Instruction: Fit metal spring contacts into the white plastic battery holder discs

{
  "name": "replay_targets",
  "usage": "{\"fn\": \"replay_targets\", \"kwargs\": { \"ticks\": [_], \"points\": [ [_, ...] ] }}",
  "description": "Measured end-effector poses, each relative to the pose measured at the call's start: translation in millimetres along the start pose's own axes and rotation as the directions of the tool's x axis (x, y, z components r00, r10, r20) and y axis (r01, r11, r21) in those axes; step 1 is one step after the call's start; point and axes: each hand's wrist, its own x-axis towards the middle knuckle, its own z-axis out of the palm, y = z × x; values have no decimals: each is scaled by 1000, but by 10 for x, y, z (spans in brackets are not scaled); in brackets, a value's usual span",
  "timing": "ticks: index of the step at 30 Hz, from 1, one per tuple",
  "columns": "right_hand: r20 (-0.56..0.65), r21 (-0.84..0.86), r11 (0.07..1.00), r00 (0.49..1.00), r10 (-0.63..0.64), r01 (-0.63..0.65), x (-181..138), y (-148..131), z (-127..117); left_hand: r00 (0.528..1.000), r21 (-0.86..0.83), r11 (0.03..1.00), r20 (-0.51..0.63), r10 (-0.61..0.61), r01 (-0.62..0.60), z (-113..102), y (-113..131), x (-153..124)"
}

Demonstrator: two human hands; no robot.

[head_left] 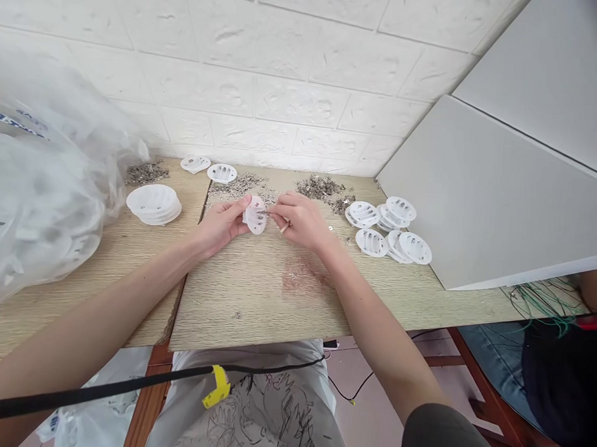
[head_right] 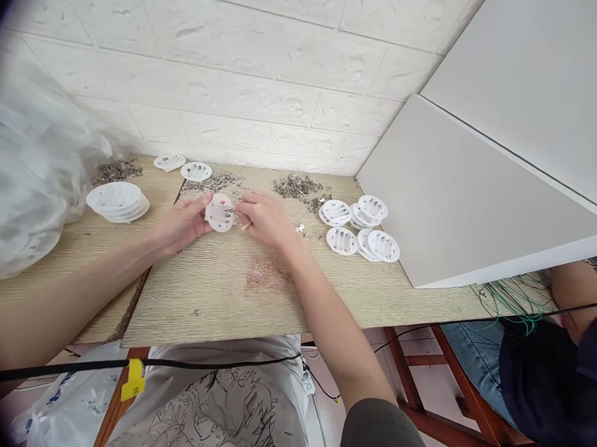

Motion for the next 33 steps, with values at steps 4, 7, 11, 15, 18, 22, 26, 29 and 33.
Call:
{"fn": "replay_targets", "kwargs": {
  "ticks": [4, 7, 11, 15, 18, 22, 26, 29, 33],
  "points": [
    [-6, 26, 993, 994, 113, -113, -14, 32, -37, 999, -28, 999, -41, -29, 28, 2, 14, 6],
    [20, 46, 986, 987, 162, -163, -13, 20, -36, 998, -18, 999, -36, -44, 43, -6, 3, 15],
    [58, 60, 980, 981, 185, -188, -4, -7, -31, 999, -7, 999, -26, -39, 39, -26, -17, 26],
    [30, 141, 963, 974, 225, -227, 2, -7, 7, 1000, 8, 1000, -1, -12, 12, -44, -28, 35],
    [18, 228, 943, 969, 245, -243, -7, 13, 53, 999, 32, 999, 37, 4, -5, -58, -31, 40],
    [37, 290, 933, 976, 212, -214, -28, 27, 78, 997, 29, 999, 75, 12, -14, -77, -37, 42],
    [26, 295, 939, 984, 178, -177, -34, 11, 88, 994, 26, 1000, 107, 3, -6, -85, -34, 36],
    [2, 303, 942, 989, 150, -143, -31, -4, 104, 995, 23, 1000, 103, 3, -6, -79, -18, 32],
    [25, 253, 955, 988, 153, -154, -24, -36, 109, 994, 22, 999, 102, 24, -26, -73, 1, 31]
  ]
}}
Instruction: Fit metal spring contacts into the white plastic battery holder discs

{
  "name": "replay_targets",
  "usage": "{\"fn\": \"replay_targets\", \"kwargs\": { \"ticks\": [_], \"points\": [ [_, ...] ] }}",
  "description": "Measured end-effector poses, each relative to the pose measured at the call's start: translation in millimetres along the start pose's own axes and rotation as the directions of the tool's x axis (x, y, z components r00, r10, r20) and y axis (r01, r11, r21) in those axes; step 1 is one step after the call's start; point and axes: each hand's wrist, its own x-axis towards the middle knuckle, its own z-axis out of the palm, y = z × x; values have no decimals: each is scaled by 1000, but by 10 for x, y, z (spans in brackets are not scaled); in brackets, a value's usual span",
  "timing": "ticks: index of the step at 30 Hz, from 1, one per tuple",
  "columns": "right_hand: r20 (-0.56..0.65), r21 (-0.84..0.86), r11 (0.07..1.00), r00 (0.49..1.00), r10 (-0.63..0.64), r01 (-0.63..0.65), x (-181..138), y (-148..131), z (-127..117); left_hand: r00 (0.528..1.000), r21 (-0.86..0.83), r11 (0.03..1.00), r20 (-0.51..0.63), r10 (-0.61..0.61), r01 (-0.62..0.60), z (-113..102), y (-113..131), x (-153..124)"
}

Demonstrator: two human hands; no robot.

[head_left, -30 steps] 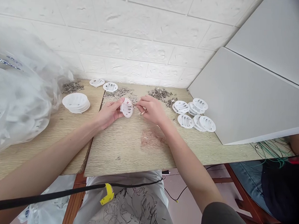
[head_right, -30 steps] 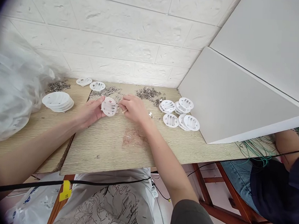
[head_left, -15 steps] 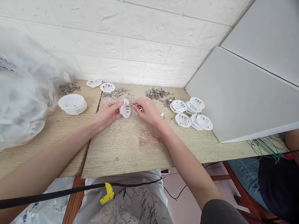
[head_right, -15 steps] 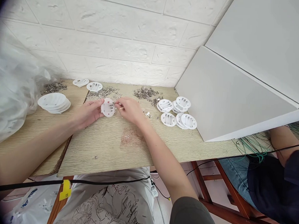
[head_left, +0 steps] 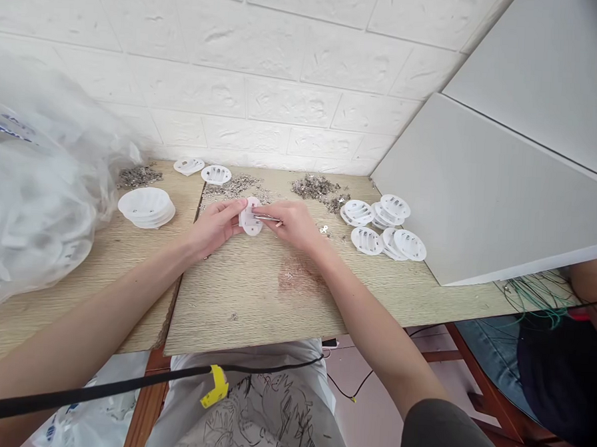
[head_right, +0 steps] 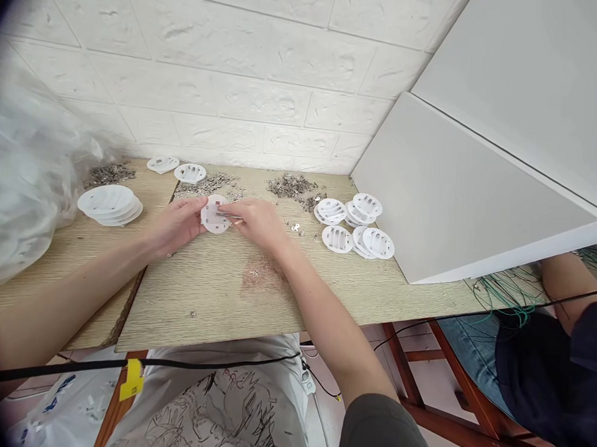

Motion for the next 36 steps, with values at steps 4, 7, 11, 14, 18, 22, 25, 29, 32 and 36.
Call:
{"fn": "replay_targets", "kwargs": {
  "ticks": [4, 7, 11, 14, 18, 22, 25, 29, 32, 36],
  "points": [
    [31, -15, 998, 998, 57, -56, 6, -56, -12, 1000, 22, 1000, 17, 1, -2, 0, -12, -2],
    [42, -14, 996, 995, 90, -89, 13, -79, -32, 1000, 35, 999, 19, -8, 7, 5, -28, -4],
    [20, -12, 996, 996, 87, -87, 15, -70, -44, 1000, 38, 999, 15, -10, 9, 23, -22, -9],
    [6, -18, 998, 998, 66, -66, 10, -51, -35, 1000, 40, 999, 15, -13, 13, 40, -4, -14],
    [-42, 28, 994, 994, 103, -102, 21, -26, -37, 1000, 48, 999, -20, 8, -7, 42, 15, -18],
    [-167, 260, 930, 936, 309, -261, 62, -24, -86, 994, 230, 969, -51, 99, -85, 22, 26, -37],
    [6, 596, 665, 830, 557, -450, 84, -57, -120, 971, 452, 875, -70, 228, -173, 23, 42, -68],
    [456, 800, 78, 688, 565, -594, 101, -158, -80, 916, 611, 718, 31, 399, -334, 56, 87, -110],
    [599, 786, -221, 622, 504, -577, 129, -246, 12, 902, 647, 661, 101, 419, -380, 90, 130, -136],
    [652, 758, -370, 599, 465, -538, 157, -291, 114, 913, 626, 686, 111, 393, -371, 115, 156, -149]
  ]
}}
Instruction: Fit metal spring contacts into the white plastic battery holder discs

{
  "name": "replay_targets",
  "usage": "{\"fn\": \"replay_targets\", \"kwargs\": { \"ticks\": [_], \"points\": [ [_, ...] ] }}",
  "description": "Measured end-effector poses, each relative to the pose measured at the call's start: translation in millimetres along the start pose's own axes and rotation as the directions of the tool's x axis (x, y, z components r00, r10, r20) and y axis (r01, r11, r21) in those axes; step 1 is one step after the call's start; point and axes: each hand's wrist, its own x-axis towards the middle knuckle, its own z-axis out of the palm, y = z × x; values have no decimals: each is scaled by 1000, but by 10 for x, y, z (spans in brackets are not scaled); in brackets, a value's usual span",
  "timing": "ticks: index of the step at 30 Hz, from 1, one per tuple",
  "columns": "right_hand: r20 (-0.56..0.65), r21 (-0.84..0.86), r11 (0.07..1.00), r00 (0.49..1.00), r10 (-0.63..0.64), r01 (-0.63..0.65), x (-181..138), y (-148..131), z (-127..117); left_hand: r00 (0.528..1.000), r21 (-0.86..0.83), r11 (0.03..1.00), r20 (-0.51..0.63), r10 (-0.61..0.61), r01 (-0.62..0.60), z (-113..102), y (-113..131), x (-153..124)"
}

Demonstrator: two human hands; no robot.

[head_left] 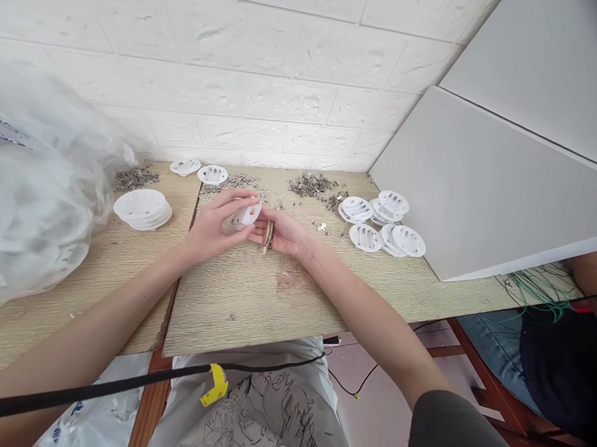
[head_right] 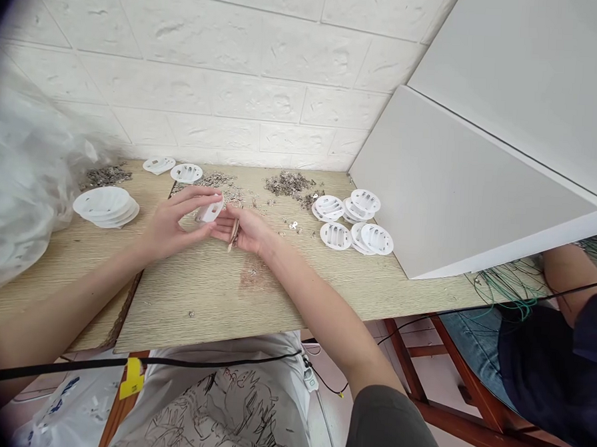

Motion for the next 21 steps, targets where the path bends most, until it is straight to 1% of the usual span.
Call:
{"fn": "replay_targets", "kwargs": {
  "ticks": [2, 4, 6, 7, 8, 9, 11, 13, 14, 15, 16, 18, 20, 21],
  "points": [
    [32, -11, 1000, 999, -25, 25, 7, 5, -12, 999, -39, 999, -38, -17, 15, -3, -25, 5],
    [62, -75, 995, 996, -58, 63, -12, -11, -38, 993, -108, 993, -94, -66, 56, -12, -79, 18],
    [54, -220, 968, 992, -113, 122, -54, -41, -68, 977, -215, 968, -137, -163, 131, -25, -145, 38],
    [38, -321, 934, 988, -152, 156, -79, -59, -83, 965, -282, 944, -140, -220, 174, -31, -175, 51],
    [20, -433, 882, 980, -197, 186, -103, -79, -98, 953, -347, 913, -131, -273, 214, -36, -201, 63],
    [9, -549, 809, 970, -244, 209, -125, -99, -113, 941, -408, 879, -116, -319, 248, -39, -220, 76],
    [10, -757, 610, 938, -347, 234, -149, -135, -146, 916, -503, 811, -87, -391, 298, -37, -240, 96],
    [61, -879, 404, 900, -432, 253, -144, -161, -187, 894, -561, 757, -64, -443, 335, -29, -244, 108],
    [94, -906, 330, 888, -451, 264, -132, -169, -208, 885, -579, 736, -51, -462, 351, -23, -244, 110],
    [121, -918, 288, 884, -451, 273, -114, -172, -229, 879, -587, 723, -37, -475, 365, -17, -244, 111],
    [138, -919, 277, 888, -439, 280, -92, -172, -248, 877, -587, 717, -25, -481, 376, -12, -246, 110],
    [142, -908, 306, 896, -422, 288, -47, -164, -275, 878, -581, 716, -5, -479, 387, -4, -252, 105],
    [131, -890, 338, 882, -452, 306, -10, -155, -284, 882, -573, 719, 15, -470, 393, 2, -257, 100],
    [134, -884, 340, 871, -473, 321, 1, -154, -282, 883, -571, 718, 26, -469, 398, 4, -258, 97]
  ]
}}
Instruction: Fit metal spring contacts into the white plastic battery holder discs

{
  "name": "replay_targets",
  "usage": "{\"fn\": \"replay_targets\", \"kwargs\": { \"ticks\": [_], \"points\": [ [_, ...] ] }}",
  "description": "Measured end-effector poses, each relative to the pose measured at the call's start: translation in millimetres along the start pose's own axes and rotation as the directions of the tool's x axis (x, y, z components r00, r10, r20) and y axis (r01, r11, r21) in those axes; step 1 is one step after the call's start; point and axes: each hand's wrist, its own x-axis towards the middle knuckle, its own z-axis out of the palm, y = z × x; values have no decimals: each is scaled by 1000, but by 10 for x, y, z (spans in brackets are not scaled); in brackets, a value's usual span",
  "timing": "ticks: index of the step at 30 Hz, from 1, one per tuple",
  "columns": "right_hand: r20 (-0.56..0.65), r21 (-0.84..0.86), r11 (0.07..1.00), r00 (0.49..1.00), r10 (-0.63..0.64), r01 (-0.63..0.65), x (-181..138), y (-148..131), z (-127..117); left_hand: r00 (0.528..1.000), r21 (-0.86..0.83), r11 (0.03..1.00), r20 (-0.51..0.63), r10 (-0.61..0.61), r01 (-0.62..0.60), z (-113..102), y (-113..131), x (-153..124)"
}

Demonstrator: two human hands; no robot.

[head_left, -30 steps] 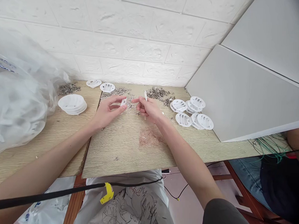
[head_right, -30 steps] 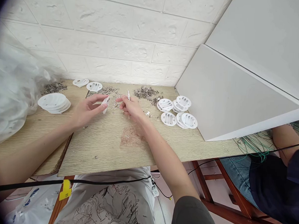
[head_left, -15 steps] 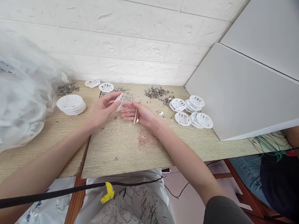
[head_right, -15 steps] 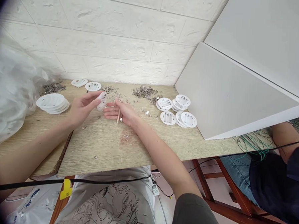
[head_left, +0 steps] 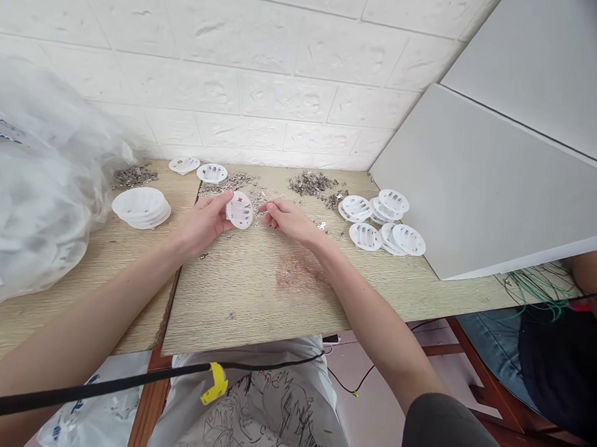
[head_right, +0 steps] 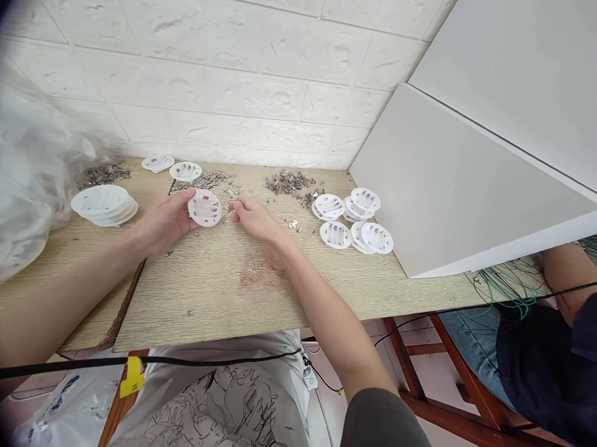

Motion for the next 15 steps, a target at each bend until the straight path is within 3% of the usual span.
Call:
{"fn": "replay_targets", "kwargs": {
  "ticks": [6, 15],
  "points": [
    [-24, -122, 987, 994, -111, 107, -14, -30, -26, 999, -1, 999, 10, -35, 35, 20, 9, -20],
    [-71, -212, 972, 991, -115, 97, -29, -20, -29, 998, 4, 998, 11, -59, 59, 10, 11, -2]
  ]
}}
